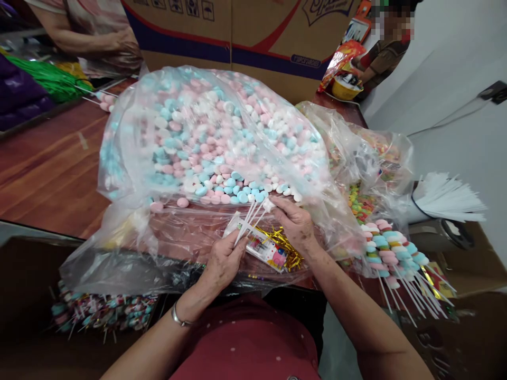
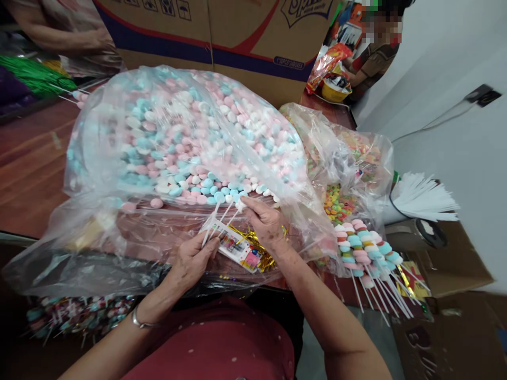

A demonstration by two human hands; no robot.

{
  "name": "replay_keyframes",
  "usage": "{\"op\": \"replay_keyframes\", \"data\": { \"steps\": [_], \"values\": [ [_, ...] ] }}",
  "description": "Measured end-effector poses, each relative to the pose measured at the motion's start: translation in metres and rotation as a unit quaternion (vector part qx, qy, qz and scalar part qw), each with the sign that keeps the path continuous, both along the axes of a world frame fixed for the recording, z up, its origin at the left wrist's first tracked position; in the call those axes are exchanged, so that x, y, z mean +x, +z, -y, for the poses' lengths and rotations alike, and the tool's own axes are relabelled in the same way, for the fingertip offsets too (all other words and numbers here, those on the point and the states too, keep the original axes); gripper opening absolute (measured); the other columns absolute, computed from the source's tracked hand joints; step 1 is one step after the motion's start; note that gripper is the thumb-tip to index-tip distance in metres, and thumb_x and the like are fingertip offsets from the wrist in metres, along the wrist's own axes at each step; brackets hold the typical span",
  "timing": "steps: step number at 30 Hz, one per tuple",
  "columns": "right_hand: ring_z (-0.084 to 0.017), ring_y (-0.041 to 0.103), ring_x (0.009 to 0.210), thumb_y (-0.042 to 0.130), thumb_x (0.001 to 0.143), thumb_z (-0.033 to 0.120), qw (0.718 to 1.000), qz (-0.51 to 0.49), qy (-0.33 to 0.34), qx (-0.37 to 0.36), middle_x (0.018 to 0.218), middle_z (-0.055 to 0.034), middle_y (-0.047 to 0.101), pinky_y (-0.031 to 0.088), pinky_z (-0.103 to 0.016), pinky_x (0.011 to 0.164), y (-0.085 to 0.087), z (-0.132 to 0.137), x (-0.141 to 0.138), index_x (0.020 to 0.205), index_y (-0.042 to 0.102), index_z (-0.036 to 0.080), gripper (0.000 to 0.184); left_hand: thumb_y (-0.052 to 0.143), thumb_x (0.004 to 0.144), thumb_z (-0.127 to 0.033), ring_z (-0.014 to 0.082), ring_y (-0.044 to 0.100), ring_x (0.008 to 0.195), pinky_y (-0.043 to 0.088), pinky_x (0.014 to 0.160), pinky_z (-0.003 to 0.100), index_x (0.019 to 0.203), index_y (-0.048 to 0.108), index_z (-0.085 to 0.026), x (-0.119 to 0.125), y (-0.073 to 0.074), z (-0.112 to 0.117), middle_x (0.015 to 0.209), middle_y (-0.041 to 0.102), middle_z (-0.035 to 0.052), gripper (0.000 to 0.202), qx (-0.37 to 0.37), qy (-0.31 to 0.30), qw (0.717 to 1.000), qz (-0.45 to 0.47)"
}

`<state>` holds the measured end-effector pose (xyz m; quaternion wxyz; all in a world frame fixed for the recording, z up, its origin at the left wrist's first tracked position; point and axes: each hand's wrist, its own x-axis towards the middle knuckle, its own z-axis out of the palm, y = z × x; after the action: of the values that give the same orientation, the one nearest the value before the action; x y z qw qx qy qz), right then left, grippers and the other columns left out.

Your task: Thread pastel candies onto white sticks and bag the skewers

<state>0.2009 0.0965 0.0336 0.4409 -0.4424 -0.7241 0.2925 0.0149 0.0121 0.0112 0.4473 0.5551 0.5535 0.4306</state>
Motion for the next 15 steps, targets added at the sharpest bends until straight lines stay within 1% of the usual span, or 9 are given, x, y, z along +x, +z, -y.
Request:
{"op": "replay_keyframes", "data": {
  "steps": [3, 6, 9, 12, 15],
  "values": [
    [-0.017, 0.071, 0.1, 0.06, 0.085, 0.024, 1.0, 0.003, 0.011, 0.01, 0.108, -0.0013, 0.075, 0.055, -0.033, 0.095, 0.001, 0.002, -0.004, 0.106, 0.075, 0.026, 0.025, 0.047, 0.086, -0.034, 0.0121, 0.043, 0.055, 0.037, 0.057, 0.023, 0.075, 0.062, -0.017, -0.001, -0.002, 0.0, 0.056, 0.049, -0.0039, 0.026, 0.001, -0.006, 1.0, 0.002],
    [-0.017, 0.071, 0.098, 0.06, 0.085, 0.023, 0.999, 0.006, 0.033, 0.008, 0.106, -0.0012, 0.076, 0.056, -0.033, 0.094, 0.004, 0.002, -0.006, 0.103, 0.076, 0.026, 0.025, 0.048, 0.086, -0.034, 0.0133, 0.046, 0.057, 0.04, 0.059, 0.024, 0.078, 0.065, -0.017, -0.001, -0.004, 0.001, 0.057, 0.052, -0.0026, 0.026, 0.001, 0.007, 1.0, 0.007],
    [-0.017, 0.07, 0.101, 0.057, 0.086, 0.022, 0.999, 0.015, 0.03, -0.02, 0.109, -0.0004, 0.075, 0.055, -0.035, 0.096, 0.007, 0.006, -0.008, 0.104, 0.075, 0.028, 0.026, 0.051, 0.085, -0.034, 0.0139, 0.047, 0.057, 0.04, 0.059, 0.024, 0.079, 0.066, -0.017, -0.002, -0.005, 0.002, 0.056, 0.051, -0.0026, 0.024, 0.001, 0.025, 1.0, 0.011],
    [-0.018, 0.069, 0.105, 0.055, 0.087, 0.024, 0.998, 0.018, 0.03, -0.05, 0.112, -0.001, 0.074, 0.053, -0.037, 0.099, 0.005, 0.013, -0.013, 0.106, 0.074, 0.027, 0.028, 0.052, 0.086, -0.035, 0.013, 0.045, 0.054, 0.04, 0.057, 0.023, 0.075, 0.064, -0.017, -0.002, -0.006, 0.003, 0.054, 0.048, -0.0034, 0.024, 0.0, 0.033, 0.999, 0.016],
    [-0.019, 0.069, 0.105, 0.052, 0.088, 0.023, 0.995, 0.027, 0.065, -0.068, 0.111, -0.0012, 0.074, 0.053, -0.037, 0.097, 0.0, 0.024, -0.023, 0.107, 0.073, 0.026, 0.029, 0.053, 0.086, -0.035, 0.0128, 0.046, 0.056, 0.04, 0.057, 0.023, 0.074, 0.064, -0.017, -0.002, -0.006, 0.003, 0.056, 0.05, -0.0029, 0.024, -0.004, 0.04, 0.999, 0.019]
  ]
}}
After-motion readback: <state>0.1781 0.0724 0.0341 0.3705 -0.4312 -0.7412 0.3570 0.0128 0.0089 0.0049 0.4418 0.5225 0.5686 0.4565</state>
